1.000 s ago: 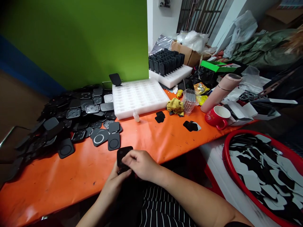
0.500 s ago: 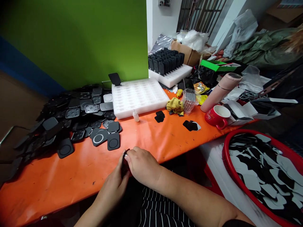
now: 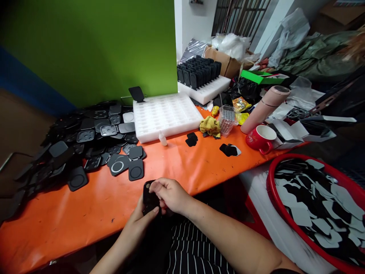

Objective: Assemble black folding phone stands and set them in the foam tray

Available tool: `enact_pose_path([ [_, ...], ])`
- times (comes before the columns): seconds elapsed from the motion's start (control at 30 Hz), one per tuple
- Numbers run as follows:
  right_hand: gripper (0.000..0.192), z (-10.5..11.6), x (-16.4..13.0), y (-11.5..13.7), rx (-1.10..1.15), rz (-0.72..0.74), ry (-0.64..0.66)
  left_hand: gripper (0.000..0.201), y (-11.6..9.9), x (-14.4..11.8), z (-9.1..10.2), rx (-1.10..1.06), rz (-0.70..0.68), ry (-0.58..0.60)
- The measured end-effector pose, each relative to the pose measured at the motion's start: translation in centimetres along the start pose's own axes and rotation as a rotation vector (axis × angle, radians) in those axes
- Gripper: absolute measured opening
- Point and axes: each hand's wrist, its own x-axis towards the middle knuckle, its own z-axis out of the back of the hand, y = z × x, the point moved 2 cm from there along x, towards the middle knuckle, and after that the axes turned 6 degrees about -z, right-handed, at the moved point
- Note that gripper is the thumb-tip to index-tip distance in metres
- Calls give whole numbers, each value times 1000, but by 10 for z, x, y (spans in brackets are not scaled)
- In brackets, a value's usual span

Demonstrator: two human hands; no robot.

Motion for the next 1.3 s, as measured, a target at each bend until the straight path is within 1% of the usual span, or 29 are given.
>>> enact_pose_path([
  [0.03,41,1,-1,-1,59,-34,26,51,0,1,0,-91,46,-8],
  [0.07,40,1,-3,-1,64,-41,34,51,0,2,0,-130,71,-19],
  [0.1,38,1,-5,1,10,-19,27,50,0,3,1,-115,65,-31],
  [0.13,34,1,-8,4,-100,24,13,49,-1,4,3,-56,36,-39],
  [0.2,26,-2,-15,13,-420,144,-52,48,-3,5,4,126,-42,-27],
  [0.27,24,-6,-21,21,-730,237,-126,50,-4,5,4,314,-106,3],
  [0.33,24,-9,-24,24,-911,264,-173,55,-5,3,4,443,-158,12],
  [0.4,24,-10,-25,23,-982,255,-198,60,-5,2,2,507,-192,28],
  [0.5,23,-10,-23,20,-1003,245,-229,61,-2,0,0,538,-218,60],
  [0.57,22,-8,-20,18,-982,245,-224,58,0,0,-1,539,-235,58],
  [0.7,21,-6,-13,15,-851,225,-187,50,4,1,0,575,-233,82],
  [0.8,21,-4,-9,14,-773,204,-173,51,5,3,1,599,-232,85],
  [0.9,22,-2,-11,13,-817,198,-189,54,4,4,1,618,-226,73],
  [1.0,24,1,-14,12,-862,197,-213,54,4,4,-1,619,-213,93],
  [1.1,23,0,-13,10,-830,206,-230,52,3,6,-2,607,-212,97],
  [1.23,22,-3,-8,6,-751,209,-246,49,3,8,-2,582,-202,73],
  [1.3,22,-4,-7,5,-751,215,-248,48,2,9,-2,545,-186,58],
])
